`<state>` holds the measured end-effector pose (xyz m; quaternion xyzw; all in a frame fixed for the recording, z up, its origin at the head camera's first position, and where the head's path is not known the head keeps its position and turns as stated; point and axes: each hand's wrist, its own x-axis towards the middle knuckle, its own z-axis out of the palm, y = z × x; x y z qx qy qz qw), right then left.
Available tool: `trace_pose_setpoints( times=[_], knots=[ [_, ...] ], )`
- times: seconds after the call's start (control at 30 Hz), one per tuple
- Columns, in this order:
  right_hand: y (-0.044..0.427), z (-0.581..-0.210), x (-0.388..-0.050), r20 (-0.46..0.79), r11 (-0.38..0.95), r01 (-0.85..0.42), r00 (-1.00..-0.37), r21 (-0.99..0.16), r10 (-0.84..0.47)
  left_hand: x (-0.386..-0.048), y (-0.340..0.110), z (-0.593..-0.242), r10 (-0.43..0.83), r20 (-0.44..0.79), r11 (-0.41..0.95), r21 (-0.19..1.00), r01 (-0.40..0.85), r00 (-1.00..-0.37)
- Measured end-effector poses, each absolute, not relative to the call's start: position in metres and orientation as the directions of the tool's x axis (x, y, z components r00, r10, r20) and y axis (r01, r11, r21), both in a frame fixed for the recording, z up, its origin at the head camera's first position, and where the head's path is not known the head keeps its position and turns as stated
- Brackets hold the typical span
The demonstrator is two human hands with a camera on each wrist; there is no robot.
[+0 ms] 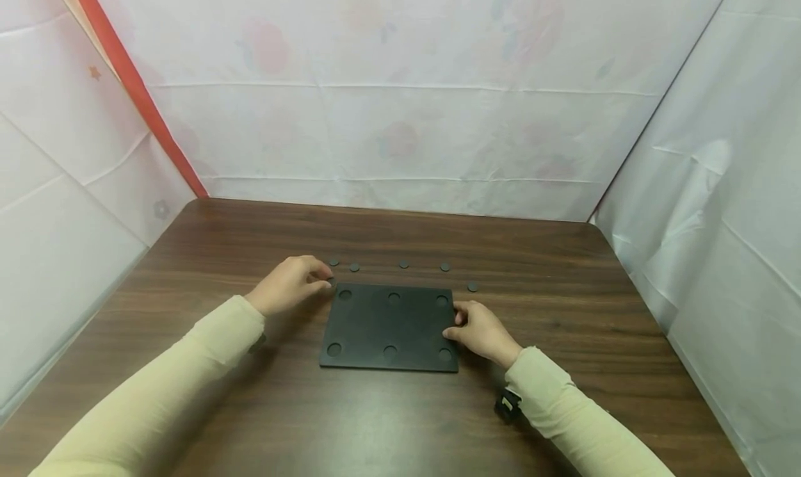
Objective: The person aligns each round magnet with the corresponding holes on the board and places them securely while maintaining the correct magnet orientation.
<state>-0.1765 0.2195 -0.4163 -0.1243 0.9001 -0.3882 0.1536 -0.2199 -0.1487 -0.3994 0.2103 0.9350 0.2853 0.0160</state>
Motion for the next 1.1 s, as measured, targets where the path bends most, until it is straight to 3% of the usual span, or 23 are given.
trace_pose_setpoints(
  times=[0.6, 1.1],
  knots=[
    [0.221, -0.416, -0.175, -0.194, 0.652, -0.088, -0.917, -0.753, -0.348, -0.22, -0.127, -0.406, 0.469, 0.023, 0.781, 0.456, 0.426, -0.883],
    [0.219, -0.414, -0.175, -0.197, 0.653, -0.087, -0.916, -0.753, -0.35, -0.221, -0.125, -0.408, 0.468, -0.005, 0.789, 0.452, 0.415, -0.884]
  ],
)
